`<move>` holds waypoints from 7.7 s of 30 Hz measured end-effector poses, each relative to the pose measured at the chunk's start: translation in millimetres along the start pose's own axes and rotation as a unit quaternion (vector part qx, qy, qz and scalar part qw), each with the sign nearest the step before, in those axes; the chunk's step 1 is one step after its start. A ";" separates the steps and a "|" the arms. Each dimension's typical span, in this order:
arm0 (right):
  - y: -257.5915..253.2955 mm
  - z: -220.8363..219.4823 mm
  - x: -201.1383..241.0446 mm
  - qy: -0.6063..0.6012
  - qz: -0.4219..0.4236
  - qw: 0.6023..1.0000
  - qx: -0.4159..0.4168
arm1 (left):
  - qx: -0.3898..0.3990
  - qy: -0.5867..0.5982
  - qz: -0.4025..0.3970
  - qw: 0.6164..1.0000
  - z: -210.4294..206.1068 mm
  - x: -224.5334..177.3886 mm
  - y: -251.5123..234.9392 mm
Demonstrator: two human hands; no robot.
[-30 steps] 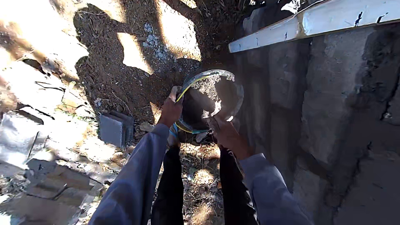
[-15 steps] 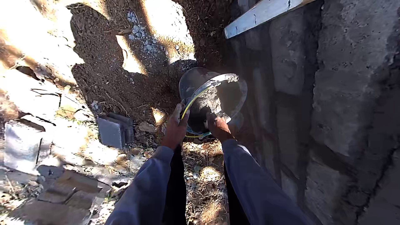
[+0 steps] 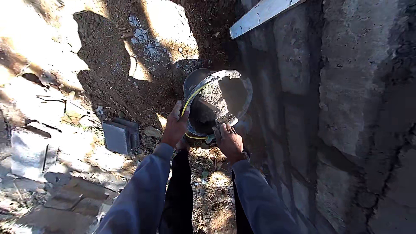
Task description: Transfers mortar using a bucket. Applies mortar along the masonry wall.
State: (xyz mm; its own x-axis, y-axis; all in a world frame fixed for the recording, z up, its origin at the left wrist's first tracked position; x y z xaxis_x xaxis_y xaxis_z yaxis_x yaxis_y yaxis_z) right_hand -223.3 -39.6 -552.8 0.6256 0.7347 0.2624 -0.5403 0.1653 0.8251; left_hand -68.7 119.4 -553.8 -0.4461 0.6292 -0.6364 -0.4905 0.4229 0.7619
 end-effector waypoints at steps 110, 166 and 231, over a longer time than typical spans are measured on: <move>214.5 575.4 -72.9 0.170 0.002 0.985 -0.024 | -0.203 0.315 -0.158 0.914 -187.8 -474.3 107.4; 365.3 538.1 -216.2 -0.415 0.042 0.909 -0.006 | -0.107 0.281 -0.205 0.931 -144.4 -372.0 134.2; -26.5 3.4 2.6 -0.103 0.038 0.970 0.217 | -0.039 0.105 0.041 0.993 8.1 42.7 23.2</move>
State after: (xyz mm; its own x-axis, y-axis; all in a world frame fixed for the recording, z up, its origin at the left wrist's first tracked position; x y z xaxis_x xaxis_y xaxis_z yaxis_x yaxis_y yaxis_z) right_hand -205.4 -44.3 -572.3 0.7171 0.5792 0.3878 -0.3294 -0.2087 0.9208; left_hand -93.1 161.4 -562.4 -0.6295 0.5059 -0.5897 -0.4984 0.3192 0.8060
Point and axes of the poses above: each hand's wrist, its own y-axis away from the middle knuckle, its own z-axis out of the back of the hand, x = y × z, the point moved 10 cm from there along -y, towards the middle knuckle, and after that the axes turned 11 degrees about x, right-handed, at the moved point
